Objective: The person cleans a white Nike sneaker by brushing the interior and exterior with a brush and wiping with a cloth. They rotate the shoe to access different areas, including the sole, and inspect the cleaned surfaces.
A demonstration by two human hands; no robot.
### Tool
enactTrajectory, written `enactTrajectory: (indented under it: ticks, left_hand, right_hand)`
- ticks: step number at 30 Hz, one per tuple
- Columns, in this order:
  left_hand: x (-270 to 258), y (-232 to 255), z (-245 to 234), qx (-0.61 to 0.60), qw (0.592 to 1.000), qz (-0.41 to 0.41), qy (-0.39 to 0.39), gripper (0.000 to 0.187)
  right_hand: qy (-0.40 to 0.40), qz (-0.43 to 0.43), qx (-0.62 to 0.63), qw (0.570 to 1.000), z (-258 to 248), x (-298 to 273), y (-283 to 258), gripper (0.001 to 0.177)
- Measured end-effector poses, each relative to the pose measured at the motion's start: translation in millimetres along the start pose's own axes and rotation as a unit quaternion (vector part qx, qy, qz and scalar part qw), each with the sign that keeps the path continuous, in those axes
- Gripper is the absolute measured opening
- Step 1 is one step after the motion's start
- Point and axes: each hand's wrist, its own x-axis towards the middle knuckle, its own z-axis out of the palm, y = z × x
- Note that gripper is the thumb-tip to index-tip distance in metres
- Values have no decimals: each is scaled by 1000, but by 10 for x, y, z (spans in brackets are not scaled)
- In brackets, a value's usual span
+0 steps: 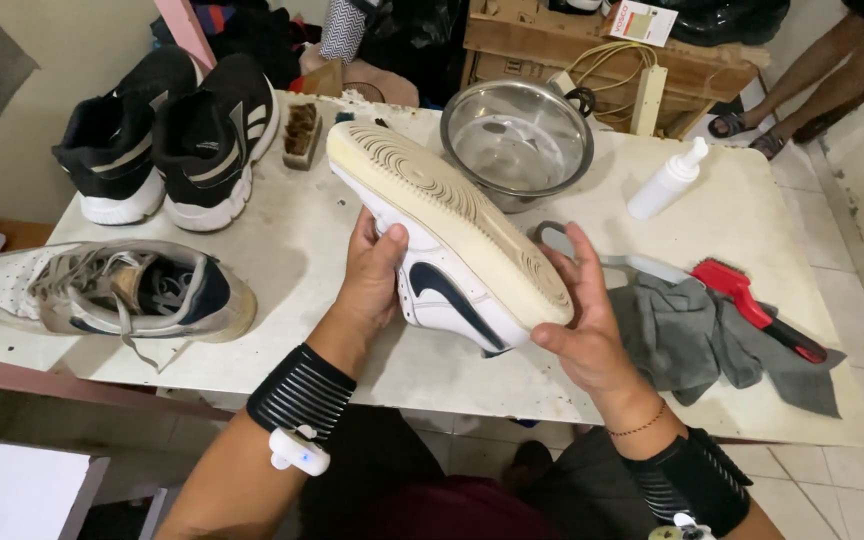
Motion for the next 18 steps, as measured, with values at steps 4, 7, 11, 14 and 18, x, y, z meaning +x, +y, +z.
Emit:
enactTrajectory:
  ticks: [4, 7, 11, 14, 18]
  left_hand:
    - [1, -14, 35, -40, 999, 3, 28, 71]
    - [40, -67, 25, -76, 997, -2, 18, 74]
    - [77, -4, 7, -89, 995, -28, 27, 71]
    - [133, -106, -86, -74, 996, -32, 30, 70]
    - [94, -68, -130, -118, 992, -40, -27, 58]
  right_hand:
    - [27, 25, 112, 993, -39, -14, 364, 119]
    - [81, 30, 153, 985, -196, -10, 550, 99]
    - [137, -26, 143, 980, -598, 48, 904, 65]
    - [173, -49, 104, 978, -401, 38, 700, 58]
    - [142, -74, 122, 980, -410, 65, 655, 57]
